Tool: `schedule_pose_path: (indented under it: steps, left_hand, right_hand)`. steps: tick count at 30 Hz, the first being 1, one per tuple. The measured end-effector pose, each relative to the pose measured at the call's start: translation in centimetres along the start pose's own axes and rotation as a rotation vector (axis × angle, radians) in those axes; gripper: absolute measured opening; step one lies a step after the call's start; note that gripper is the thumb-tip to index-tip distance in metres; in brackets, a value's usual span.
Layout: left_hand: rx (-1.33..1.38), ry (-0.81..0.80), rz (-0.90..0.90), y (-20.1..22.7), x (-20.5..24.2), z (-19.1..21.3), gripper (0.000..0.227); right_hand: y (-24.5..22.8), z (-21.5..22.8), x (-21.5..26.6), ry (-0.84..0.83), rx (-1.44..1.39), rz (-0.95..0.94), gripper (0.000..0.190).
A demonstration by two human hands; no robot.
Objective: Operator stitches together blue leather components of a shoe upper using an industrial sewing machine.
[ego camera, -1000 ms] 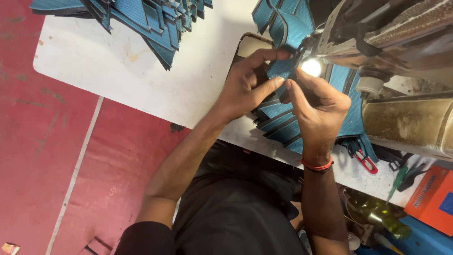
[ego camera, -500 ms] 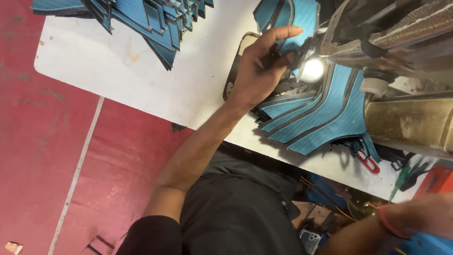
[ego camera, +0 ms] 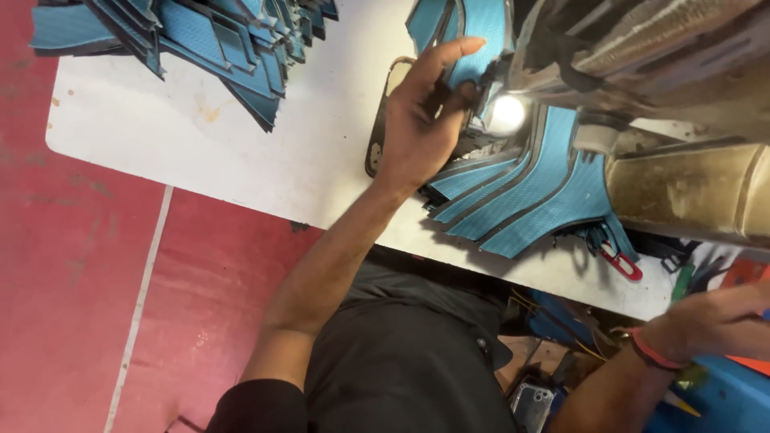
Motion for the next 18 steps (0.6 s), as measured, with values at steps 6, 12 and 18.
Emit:
schedule_pose_path:
  steps: [6,12,18]
  left_hand:
    - [0.026,-0.031,0.071,0.8,0.1,-0.5,0.043]
    - [-0.192,0.091,0.039,3.2,1.9,0.3,0.044]
    - [-0.389,0.109,0.046,4.1,4.4,-0.3,0.032]
  right_hand:
    - [-19.5,-0.5,-7.6,-0.234,-0.301,0.396,0.016]
    - [-18.5,-6.4,-6.1,-0.587,-0.422,0.160,0.052]
    - [-17.5,-6.0,-6.0,-0.615,-0.610,-0.204,0.062]
Point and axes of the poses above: each hand's wrist, its own x-axis away from the middle knuckle, its own z-axis out of the back of the hand, y = z × x, the point moved 3 cm from there along -x, towards the middle knuckle
